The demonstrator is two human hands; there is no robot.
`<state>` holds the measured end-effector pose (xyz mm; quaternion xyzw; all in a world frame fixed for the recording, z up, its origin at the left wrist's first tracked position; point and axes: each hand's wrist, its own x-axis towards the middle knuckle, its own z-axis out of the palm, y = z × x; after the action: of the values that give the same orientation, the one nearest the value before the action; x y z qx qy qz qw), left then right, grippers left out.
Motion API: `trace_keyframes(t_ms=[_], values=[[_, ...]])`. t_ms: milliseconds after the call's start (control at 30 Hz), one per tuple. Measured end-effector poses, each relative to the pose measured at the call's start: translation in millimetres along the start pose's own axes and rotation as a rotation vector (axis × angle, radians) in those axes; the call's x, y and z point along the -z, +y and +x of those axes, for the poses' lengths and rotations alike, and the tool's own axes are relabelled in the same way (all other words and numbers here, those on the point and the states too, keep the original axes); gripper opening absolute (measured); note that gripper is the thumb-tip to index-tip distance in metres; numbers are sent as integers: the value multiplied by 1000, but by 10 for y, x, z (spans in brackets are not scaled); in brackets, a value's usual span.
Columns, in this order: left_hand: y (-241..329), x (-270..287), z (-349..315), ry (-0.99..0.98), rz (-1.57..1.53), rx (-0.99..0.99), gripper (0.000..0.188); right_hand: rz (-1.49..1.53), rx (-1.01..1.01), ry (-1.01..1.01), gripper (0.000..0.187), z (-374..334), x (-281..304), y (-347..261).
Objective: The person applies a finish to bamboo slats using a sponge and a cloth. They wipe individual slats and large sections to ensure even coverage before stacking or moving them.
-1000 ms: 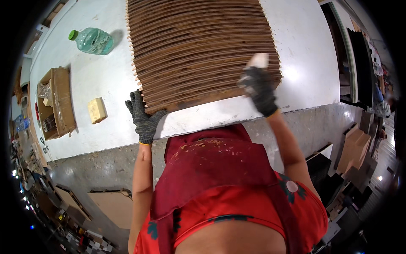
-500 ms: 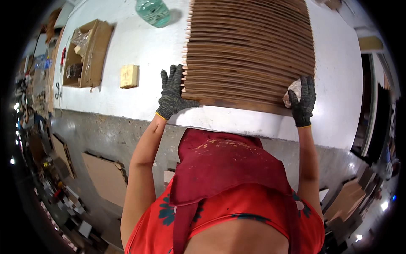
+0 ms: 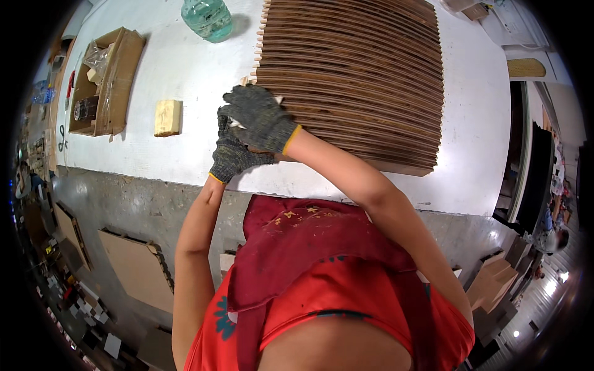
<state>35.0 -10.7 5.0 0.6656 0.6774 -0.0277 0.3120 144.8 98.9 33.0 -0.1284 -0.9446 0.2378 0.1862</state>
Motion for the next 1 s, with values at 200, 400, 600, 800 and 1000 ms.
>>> trace_keyframes(t_ms=[200,400,600,800,1000], values=[[-82,-217,27,572,-59,-169,136,-68,-187,422,25,-1317,855,618],[-151,-208,-43,573,-186,-198,138,-257,-800,551,27,-3059,1879,1565],[22,332,251,656,-1012,-203,53,441,-888,844,37,-3405,2168,1899],[-19,337,801,732,-918,-239,51,-425,-784,382,70,-2359,1618,1525],[3,289,892,713,-1153,-279,65,-354,-307,354,55,-826,782,689]])
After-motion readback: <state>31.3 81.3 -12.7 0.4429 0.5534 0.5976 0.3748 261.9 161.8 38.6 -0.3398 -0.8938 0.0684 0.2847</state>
